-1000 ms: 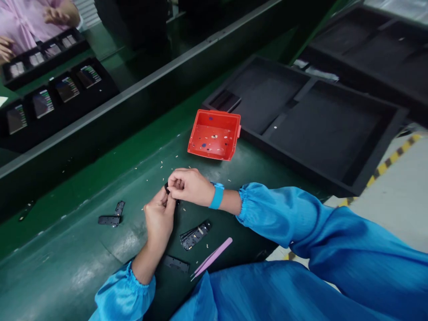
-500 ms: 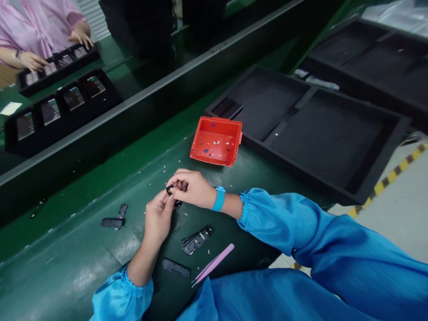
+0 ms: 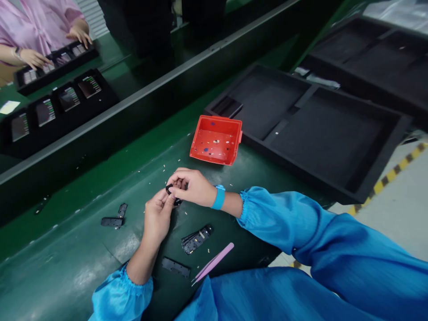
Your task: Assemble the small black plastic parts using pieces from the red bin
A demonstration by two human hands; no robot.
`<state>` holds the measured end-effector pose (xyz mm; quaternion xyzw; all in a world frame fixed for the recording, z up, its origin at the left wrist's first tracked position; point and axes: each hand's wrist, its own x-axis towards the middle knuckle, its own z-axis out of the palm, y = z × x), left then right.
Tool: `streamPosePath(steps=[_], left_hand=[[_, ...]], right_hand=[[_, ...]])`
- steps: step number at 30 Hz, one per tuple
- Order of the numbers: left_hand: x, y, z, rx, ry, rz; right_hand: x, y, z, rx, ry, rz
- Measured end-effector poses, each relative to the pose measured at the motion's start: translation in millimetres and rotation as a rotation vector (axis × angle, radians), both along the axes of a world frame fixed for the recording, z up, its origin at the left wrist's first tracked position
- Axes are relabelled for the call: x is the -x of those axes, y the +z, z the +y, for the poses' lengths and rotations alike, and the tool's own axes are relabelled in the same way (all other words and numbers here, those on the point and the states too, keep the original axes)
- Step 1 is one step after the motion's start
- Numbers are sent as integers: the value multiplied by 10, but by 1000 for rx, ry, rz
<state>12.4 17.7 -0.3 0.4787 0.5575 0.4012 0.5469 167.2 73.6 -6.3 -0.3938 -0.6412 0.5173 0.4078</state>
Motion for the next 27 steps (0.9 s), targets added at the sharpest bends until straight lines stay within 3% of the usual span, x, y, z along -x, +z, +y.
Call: streamPosePath(steps=[7, 13, 17, 19, 23, 25, 27], left_hand=[[-1, 0, 2, 1, -3, 32], [-17, 79, -37, -112, -16, 310], [-13, 42, -57, -155, -32, 335], [-20, 28, -63, -157, -2, 251], [-69, 101, -147, -114, 227, 3], [-86, 188, -258, -93, 258, -36], [-70, 300, -405, -87, 197, 29]], right_hand=[[-4, 2, 18, 40, 28, 45], [-3, -29, 29, 52, 58, 92], [-10, -8, 63, 29, 125, 35], [-35, 52, 53, -41, 142, -8], [-124, 241, -168, -354, -27, -196], [-184, 319, -368, -553, 26, -340], [-260, 366, -563, -673, 110, -450]])
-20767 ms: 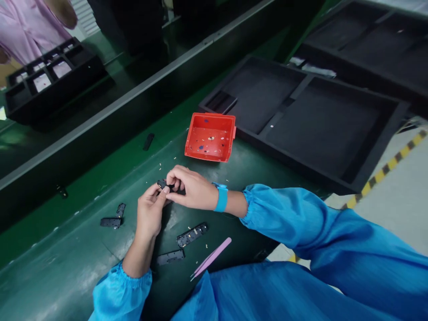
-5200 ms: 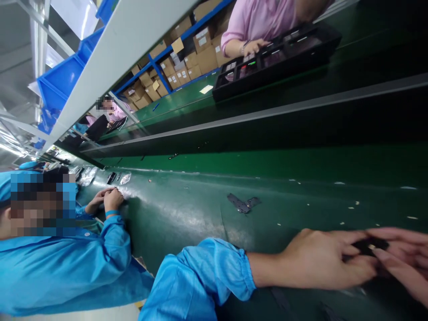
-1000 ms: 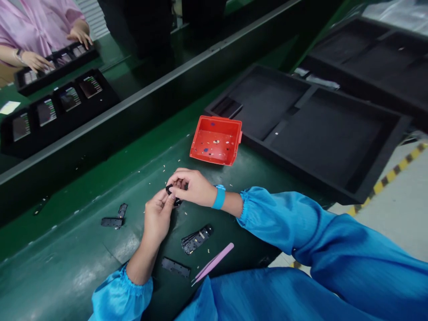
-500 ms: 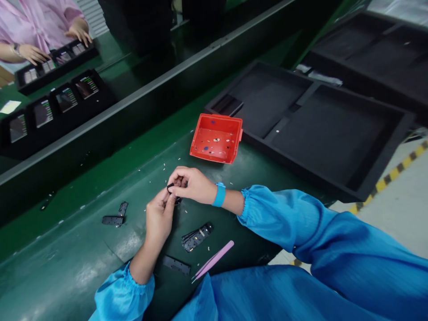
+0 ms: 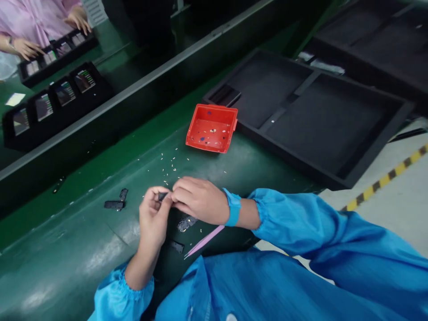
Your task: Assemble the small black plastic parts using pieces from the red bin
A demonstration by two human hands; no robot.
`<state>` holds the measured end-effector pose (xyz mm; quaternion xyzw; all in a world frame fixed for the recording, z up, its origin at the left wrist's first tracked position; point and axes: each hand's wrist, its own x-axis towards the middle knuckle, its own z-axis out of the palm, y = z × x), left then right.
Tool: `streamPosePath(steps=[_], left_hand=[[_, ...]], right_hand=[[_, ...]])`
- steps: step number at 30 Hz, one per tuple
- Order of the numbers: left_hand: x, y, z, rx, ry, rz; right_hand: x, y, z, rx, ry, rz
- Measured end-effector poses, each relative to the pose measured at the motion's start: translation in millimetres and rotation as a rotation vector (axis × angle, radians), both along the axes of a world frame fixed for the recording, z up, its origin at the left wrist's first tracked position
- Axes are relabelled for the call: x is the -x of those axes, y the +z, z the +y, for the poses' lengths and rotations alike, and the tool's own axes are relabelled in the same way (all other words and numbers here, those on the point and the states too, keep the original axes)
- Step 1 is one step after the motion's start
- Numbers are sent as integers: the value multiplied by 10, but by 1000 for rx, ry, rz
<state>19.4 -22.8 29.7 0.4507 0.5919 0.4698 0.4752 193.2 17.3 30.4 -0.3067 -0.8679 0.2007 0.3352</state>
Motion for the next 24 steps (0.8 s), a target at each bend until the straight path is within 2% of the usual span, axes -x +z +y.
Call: streamPosePath(steps=[3, 5, 7, 9, 13, 15, 18, 20, 22, 24], left_hand=[[99, 174, -234, -22, -129, 260], [178, 245, -362, -58, -269, 485], [217, 240, -455, -80, -440, 691], [197, 157, -515, -98, -554, 831], [84, -74, -565, -188, -559, 953], [56, -131, -575, -221, -549, 974], [71, -136, -582, -307, -506, 1021], [102, -129, -568, -430, -501, 1034], [136, -137, -524, -536, -549, 998], [163, -156, -451, -553, -606, 947]], right_hand=[[-145, 37, -186, -30, 51, -105], [-237, 52, -233, -41, 156, -189], [-293, 52, -255, -62, 260, -296], [-307, 34, -280, -53, 313, -401], [-288, -14, -358, 58, 257, -544], [-278, -19, -377, 115, 225, -579], [-241, -6, -321, 203, 226, -588], [-208, 15, -227, 315, 217, -564], [-193, 54, -121, 449, 216, -541], [-207, 111, -53, 533, 204, -548]])
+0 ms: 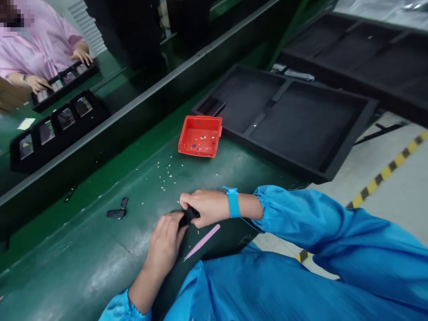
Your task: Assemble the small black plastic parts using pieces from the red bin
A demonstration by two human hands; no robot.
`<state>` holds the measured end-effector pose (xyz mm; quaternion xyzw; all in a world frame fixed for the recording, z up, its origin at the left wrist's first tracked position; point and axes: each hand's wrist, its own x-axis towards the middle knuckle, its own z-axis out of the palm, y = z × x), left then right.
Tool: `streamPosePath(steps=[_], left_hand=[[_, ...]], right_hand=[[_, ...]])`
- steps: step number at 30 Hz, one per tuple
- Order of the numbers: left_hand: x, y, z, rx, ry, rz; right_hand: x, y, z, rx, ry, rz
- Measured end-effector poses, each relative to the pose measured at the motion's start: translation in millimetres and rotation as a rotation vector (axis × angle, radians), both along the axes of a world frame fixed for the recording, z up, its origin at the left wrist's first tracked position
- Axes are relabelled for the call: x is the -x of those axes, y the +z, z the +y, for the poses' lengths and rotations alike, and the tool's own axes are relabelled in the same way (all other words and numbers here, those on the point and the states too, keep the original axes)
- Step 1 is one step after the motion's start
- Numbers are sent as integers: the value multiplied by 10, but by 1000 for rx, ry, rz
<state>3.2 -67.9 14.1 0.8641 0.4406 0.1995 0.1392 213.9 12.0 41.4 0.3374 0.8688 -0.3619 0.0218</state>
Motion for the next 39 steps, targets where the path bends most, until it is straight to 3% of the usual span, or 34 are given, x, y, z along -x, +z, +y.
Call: streamPosePath(steps=[5, 8, 11, 16, 18, 20, 22, 25, 28, 31, 34, 37, 39], left_hand=[[-11, -15, 139, 131, 99, -53], [-103, -37, 100, 208, 174, -116], [-222, -133, 12, 235, 169, -186], [-217, -284, 3, 184, 198, -201], [-133, -271, 75, 221, 165, -192], [-37, -238, 154, 265, 145, -209], [44, -234, 224, 278, 186, -283], [100, -318, 305, 289, 288, -377], [87, -416, 347, 284, 321, -335], [90, -411, 350, 238, 283, -298], [147, -290, 423, 266, 200, -313], [251, -102, 779, 285, 197, -311], [338, 18, 1209, 139, 312, -151]], right_hand=[[-91, 106, -70, -234, -99, -66], [-88, 65, -137, -210, -106, -55], [6, -32, -197, -161, -123, 24], [219, -218, -294, -301, -196, 103], [207, -208, -270, -331, -183, 86], [76, -75, -183, -343, -188, 92], [-178, 169, 11, -408, -285, 137], [-704, 564, 562, -629, -670, 139], [-1226, 722, 1255, -693, -918, 48], [-1555, 587, 1795, -655, -960, 22], [-1647, 321, 2140, -566, -857, 54], [-1666, 118, 2396, -538, -735, 120], [-1679, 78, 2504, -537, -665, 151]])
